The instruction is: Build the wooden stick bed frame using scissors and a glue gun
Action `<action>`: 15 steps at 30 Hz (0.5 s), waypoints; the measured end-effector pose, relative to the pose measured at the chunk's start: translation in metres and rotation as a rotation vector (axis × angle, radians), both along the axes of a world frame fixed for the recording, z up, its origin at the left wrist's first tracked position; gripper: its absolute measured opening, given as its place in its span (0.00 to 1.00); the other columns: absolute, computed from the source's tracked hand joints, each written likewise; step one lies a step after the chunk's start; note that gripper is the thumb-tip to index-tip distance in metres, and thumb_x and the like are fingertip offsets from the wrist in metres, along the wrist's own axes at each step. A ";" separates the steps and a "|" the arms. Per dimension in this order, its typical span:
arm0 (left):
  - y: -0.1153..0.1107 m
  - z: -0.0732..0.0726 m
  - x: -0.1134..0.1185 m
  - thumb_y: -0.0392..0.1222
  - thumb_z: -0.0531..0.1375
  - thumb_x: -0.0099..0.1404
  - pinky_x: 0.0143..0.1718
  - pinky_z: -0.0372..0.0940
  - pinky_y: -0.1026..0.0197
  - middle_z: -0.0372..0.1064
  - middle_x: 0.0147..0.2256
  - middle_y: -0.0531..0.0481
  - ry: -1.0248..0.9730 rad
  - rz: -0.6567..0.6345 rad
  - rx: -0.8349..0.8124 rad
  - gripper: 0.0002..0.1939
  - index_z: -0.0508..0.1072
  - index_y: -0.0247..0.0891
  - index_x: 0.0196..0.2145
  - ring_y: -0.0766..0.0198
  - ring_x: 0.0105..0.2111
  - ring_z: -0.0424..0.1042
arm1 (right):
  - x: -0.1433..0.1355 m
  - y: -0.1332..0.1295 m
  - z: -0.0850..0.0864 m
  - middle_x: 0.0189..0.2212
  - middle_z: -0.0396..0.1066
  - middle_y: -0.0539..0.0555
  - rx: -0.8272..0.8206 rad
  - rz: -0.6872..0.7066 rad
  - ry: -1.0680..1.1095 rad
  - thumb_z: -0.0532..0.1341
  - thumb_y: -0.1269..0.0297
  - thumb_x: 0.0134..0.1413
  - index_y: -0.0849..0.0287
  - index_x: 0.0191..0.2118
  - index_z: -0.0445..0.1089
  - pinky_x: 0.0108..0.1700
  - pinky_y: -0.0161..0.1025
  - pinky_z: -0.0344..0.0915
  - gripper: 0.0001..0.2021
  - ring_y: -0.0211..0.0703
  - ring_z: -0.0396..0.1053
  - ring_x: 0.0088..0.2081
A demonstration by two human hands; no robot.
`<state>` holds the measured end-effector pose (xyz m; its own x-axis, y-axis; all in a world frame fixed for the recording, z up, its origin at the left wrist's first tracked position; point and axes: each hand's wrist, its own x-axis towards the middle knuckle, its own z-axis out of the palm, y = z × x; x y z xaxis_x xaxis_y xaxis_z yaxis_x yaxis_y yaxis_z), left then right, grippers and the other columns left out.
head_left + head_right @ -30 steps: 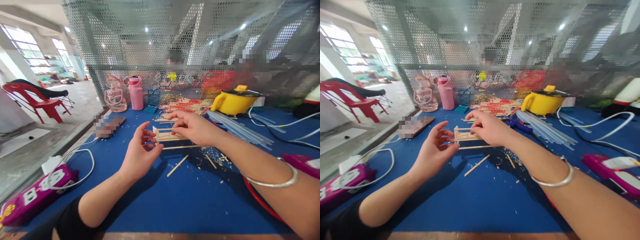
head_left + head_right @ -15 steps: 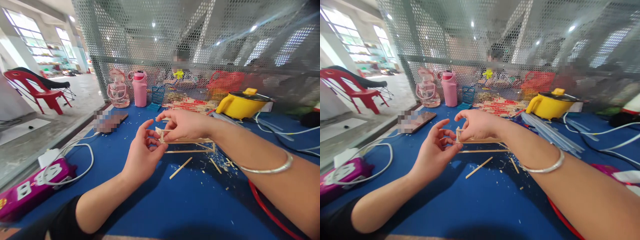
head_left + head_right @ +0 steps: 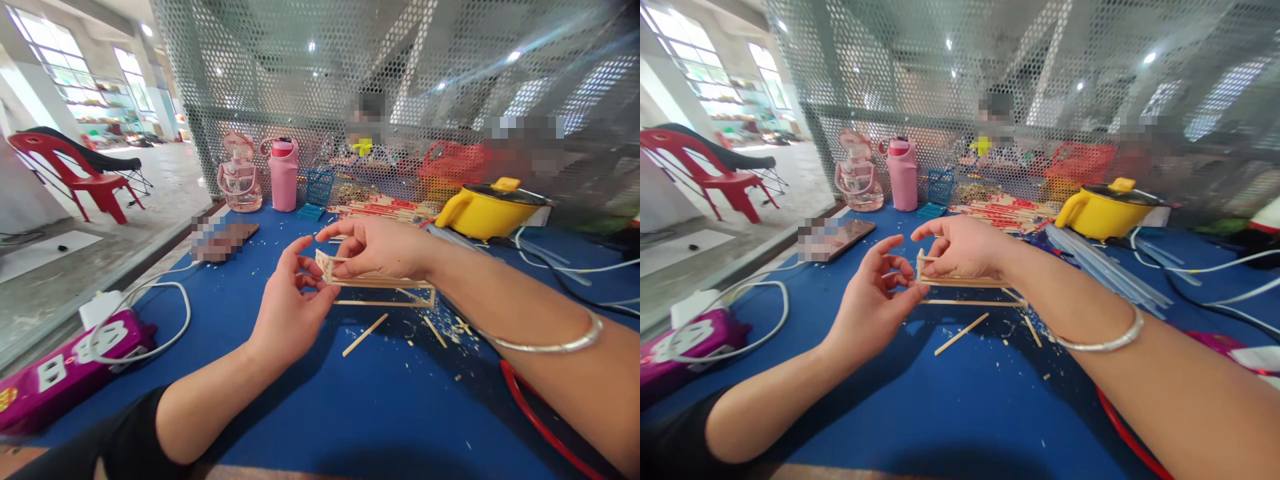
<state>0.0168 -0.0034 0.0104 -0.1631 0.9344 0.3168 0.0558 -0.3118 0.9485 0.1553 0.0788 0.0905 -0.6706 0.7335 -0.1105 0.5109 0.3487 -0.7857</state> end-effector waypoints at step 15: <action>0.001 0.000 0.000 0.34 0.62 0.55 0.34 0.64 0.66 0.62 0.31 0.56 0.053 0.020 0.026 0.31 0.57 0.40 0.55 0.71 0.30 0.66 | 0.002 0.006 0.006 0.27 0.76 0.48 0.023 0.006 -0.023 0.67 0.67 0.42 0.55 0.59 0.61 0.33 0.38 0.68 0.34 0.42 0.73 0.30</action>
<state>0.0166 -0.0020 0.0105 -0.1638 0.9226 0.3493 0.1122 -0.3343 0.9357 0.1576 0.0846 0.0963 -0.6726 0.7319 -0.1095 0.5268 0.3695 -0.7655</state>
